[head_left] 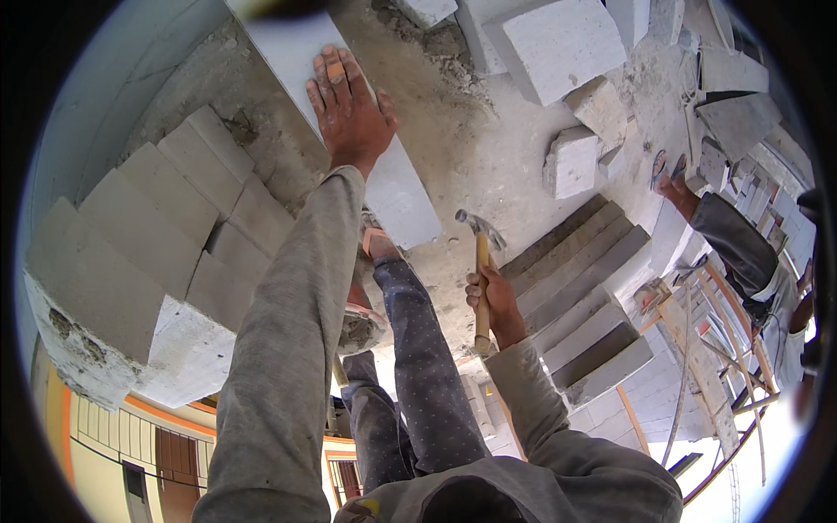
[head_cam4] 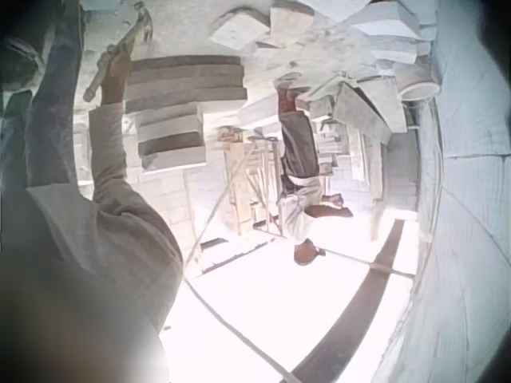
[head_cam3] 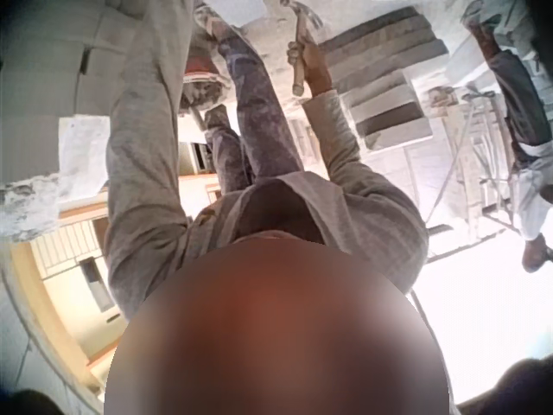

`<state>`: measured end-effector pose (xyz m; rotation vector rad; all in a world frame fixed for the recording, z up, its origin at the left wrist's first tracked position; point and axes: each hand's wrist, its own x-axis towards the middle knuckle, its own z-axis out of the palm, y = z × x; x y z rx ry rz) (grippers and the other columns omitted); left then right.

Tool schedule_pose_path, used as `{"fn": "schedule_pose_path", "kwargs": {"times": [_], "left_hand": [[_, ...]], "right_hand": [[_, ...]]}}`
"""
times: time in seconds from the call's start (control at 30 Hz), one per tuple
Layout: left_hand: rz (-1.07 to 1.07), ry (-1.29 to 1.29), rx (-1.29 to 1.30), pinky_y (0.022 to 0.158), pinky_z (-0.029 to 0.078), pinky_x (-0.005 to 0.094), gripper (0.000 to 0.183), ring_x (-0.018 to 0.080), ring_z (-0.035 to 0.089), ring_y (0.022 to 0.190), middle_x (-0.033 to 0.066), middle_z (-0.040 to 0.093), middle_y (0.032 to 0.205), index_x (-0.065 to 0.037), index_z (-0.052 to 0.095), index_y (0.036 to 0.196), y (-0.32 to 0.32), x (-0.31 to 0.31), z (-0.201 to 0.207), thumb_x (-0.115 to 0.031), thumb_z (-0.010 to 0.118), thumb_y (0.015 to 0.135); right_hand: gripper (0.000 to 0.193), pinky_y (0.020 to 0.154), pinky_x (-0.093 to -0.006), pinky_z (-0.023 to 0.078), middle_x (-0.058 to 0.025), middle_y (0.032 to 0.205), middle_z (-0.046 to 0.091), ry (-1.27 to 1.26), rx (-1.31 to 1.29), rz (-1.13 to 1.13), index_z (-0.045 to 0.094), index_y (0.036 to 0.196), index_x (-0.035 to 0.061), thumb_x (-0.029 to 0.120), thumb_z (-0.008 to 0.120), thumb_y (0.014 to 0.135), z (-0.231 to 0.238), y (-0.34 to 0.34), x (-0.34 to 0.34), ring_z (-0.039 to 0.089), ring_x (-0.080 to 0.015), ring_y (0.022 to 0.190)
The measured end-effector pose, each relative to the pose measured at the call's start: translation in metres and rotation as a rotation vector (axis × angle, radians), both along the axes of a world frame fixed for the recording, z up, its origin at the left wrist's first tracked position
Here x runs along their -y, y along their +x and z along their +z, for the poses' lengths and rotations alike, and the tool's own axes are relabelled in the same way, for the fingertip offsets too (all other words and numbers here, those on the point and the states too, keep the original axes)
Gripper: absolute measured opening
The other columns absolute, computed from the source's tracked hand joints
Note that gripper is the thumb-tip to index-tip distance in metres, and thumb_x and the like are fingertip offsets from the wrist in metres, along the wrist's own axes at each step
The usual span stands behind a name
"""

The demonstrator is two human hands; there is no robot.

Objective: The person scoops mortar from a bucket with a trowel and spreads it along a string line on the floor. They place white blocks onto the mortar bed, tap them into position with a hammer, and continue the process along the line.

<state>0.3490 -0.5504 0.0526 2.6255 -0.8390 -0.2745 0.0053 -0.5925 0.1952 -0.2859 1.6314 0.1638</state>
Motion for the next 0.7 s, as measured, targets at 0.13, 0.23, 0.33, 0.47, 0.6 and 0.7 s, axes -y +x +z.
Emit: {"fn": "schedule_pose_path", "kwargs": {"times": [0.13,0.23,0.33,0.47,0.6,0.7], "left_hand": [[-0.005,0.036,0.012,0.121,0.007,0.0555,0.081,0.0434,0.004,0.153,0.0281,0.009,0.163,0.012,0.015,0.153,0.003,0.003,0.006,-0.029,0.049,0.092],[-0.005,0.070,-0.054,0.121,0.007,0.0564,0.082,0.0445,0.005,0.152,0.0288,0.009,0.162,0.012,0.012,0.153,0.006,0.006,0.013,-0.026,0.050,0.091],[-0.016,0.081,-0.042,0.121,0.008,0.0566,0.082,0.0461,0.005,0.151,0.0304,0.009,0.162,0.012,0.012,0.153,0.007,0.009,0.018,-0.024,0.051,0.091],[-0.019,0.113,-0.033,0.120,0.009,0.0566,0.082,0.0475,0.006,0.151,0.0325,0.009,0.161,0.014,0.013,0.152,0.007,0.011,0.019,-0.024,0.052,0.091],[-0.037,0.127,-0.029,0.120,0.009,0.0573,0.082,0.0478,0.005,0.151,0.0334,0.008,0.160,0.015,0.011,0.152,0.006,0.013,0.020,-0.024,0.052,0.091],[-0.044,0.132,-0.041,0.119,0.009,0.0579,0.083,0.0484,0.005,0.151,0.0334,0.008,0.160,0.015,0.011,0.152,0.006,0.012,0.020,-0.024,0.052,0.091]], "right_hand": [[0.027,0.047,-0.0242,0.048,0.0009,0.063,0.048,0.412,-0.346,-0.865,0.044,0.083,0.0098,0.027,0.042,0.104,-0.032,-0.073,-0.036,0.048,-0.0104,0.050],[0.032,0.049,-0.0258,0.046,0.0011,0.063,0.046,0.545,-0.060,-0.881,0.046,0.079,0.0097,0.029,0.043,0.104,-0.065,-0.067,-0.058,0.046,-0.0104,0.050],[0.040,0.049,-0.0255,0.044,0.0026,0.066,0.045,0.729,0.293,-0.937,0.046,0.080,0.0097,0.041,0.043,0.106,-0.073,-0.049,-0.063,0.045,-0.0090,0.050],[0.039,0.049,-0.0257,0.045,0.0028,0.066,0.045,0.674,0.274,-0.833,0.047,0.081,0.0093,0.039,0.041,0.106,-0.063,-0.030,-0.062,0.046,-0.0087,0.050],[0.039,0.048,-0.0255,0.044,0.0028,0.064,0.045,0.692,0.147,-0.922,0.048,0.080,0.0087,0.037,0.040,0.106,-0.060,-0.026,-0.062,0.045,-0.0095,0.049],[0.039,0.049,-0.0248,0.045,0.0025,0.063,0.045,0.740,0.237,-0.807,0.047,0.079,0.0090,0.038,0.044,0.105,-0.064,-0.027,-0.064,0.046,-0.0091,0.048]]}}
